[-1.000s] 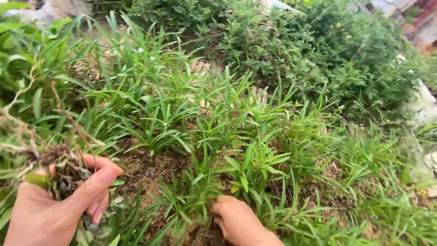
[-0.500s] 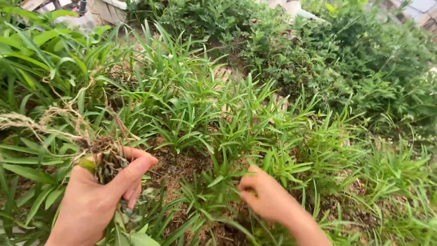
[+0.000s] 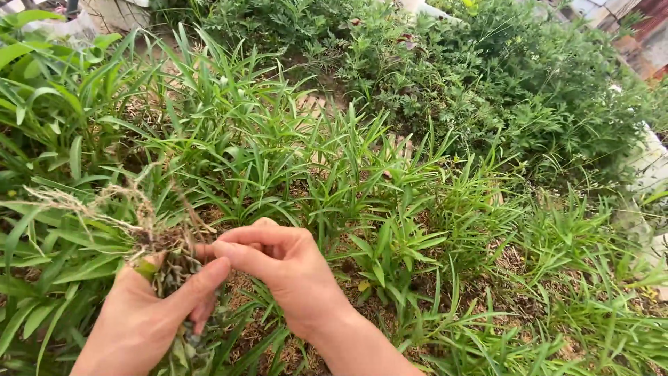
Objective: The recorder is weeding a garden bed, pulling up unwanted plants by the roots with their hands.
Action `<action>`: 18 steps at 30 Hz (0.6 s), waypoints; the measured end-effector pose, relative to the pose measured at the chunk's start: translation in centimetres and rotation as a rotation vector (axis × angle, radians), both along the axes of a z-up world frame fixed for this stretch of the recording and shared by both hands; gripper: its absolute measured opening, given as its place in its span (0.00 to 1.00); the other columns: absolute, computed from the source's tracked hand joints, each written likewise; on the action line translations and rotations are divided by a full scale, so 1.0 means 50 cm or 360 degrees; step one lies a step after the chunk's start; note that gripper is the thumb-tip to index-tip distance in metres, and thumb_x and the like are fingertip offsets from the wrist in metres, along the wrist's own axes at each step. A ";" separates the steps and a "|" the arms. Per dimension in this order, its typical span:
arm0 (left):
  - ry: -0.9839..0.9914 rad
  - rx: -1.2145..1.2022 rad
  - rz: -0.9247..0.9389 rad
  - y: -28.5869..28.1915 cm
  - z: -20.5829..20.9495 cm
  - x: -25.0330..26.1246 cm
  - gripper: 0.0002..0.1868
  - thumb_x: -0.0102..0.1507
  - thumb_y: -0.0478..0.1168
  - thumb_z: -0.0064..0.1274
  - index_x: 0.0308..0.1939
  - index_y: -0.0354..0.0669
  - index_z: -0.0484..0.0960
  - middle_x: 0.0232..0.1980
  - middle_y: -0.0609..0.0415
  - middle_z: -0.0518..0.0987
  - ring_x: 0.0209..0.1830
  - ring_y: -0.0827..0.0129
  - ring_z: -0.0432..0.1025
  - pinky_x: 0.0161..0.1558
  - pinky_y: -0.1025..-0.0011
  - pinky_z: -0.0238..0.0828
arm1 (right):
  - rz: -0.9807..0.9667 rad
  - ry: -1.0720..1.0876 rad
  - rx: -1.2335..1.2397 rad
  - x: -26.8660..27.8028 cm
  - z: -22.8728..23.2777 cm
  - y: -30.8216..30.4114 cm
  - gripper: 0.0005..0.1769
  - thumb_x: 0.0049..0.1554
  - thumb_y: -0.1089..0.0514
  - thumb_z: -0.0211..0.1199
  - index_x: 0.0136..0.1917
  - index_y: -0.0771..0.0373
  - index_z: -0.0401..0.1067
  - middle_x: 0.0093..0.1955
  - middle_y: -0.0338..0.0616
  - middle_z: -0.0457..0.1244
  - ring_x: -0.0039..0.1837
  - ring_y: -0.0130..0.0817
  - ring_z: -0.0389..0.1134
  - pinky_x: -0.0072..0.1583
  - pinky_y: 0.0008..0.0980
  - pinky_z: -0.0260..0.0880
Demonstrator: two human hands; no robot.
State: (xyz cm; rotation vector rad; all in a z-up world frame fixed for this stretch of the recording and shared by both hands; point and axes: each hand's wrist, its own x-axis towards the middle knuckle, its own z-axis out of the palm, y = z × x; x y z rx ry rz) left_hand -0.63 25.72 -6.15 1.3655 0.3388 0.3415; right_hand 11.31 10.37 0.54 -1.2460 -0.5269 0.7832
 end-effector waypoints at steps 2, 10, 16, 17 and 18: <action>-0.0015 -0.0007 -0.0015 0.008 -0.001 -0.004 0.07 0.68 0.35 0.61 0.44 0.34 0.81 0.23 0.54 0.74 0.21 0.73 0.66 0.19 0.71 0.65 | 0.0060 0.0006 0.0076 -0.006 -0.003 0.007 0.12 0.59 0.60 0.67 0.54 0.69 0.80 0.49 0.40 0.67 0.53 0.26 0.69 0.59 0.28 0.70; -0.0094 0.0089 0.0525 0.093 0.072 -0.053 0.14 0.72 0.40 0.52 0.34 0.36 0.74 0.24 0.52 0.72 0.21 0.68 0.66 0.23 0.69 0.63 | -0.0191 -0.0876 -0.0655 0.092 0.102 -0.081 0.15 0.59 0.52 0.62 0.51 0.61 0.83 0.46 0.37 0.72 0.45 0.25 0.71 0.53 0.28 0.72; -0.0495 0.0089 0.0936 0.204 0.104 -0.124 0.19 0.78 0.43 0.51 0.34 0.39 0.69 0.31 0.51 0.73 0.24 0.66 0.66 0.25 0.71 0.62 | -0.0518 -0.0846 -0.0513 0.262 0.099 -0.189 0.14 0.62 0.54 0.61 0.53 0.66 0.79 0.44 0.41 0.70 0.44 0.27 0.69 0.51 0.30 0.69; -0.0485 0.0101 0.0961 0.202 0.120 -0.129 0.19 0.78 0.43 0.51 0.34 0.39 0.69 0.31 0.51 0.73 0.24 0.66 0.66 0.25 0.71 0.62 | -0.0492 -0.0838 -0.0504 0.266 0.094 -0.183 0.14 0.62 0.54 0.61 0.53 0.66 0.79 0.44 0.41 0.70 0.44 0.27 0.69 0.51 0.30 0.69; -0.0492 0.0132 0.1019 0.199 0.135 -0.136 0.17 0.77 0.43 0.51 0.35 0.39 0.70 0.33 0.51 0.74 0.28 0.66 0.68 0.25 0.71 0.62 | -0.0476 -0.0809 -0.0501 0.269 0.088 -0.178 0.14 0.63 0.54 0.61 0.52 0.67 0.79 0.45 0.41 0.71 0.44 0.27 0.68 0.51 0.30 0.69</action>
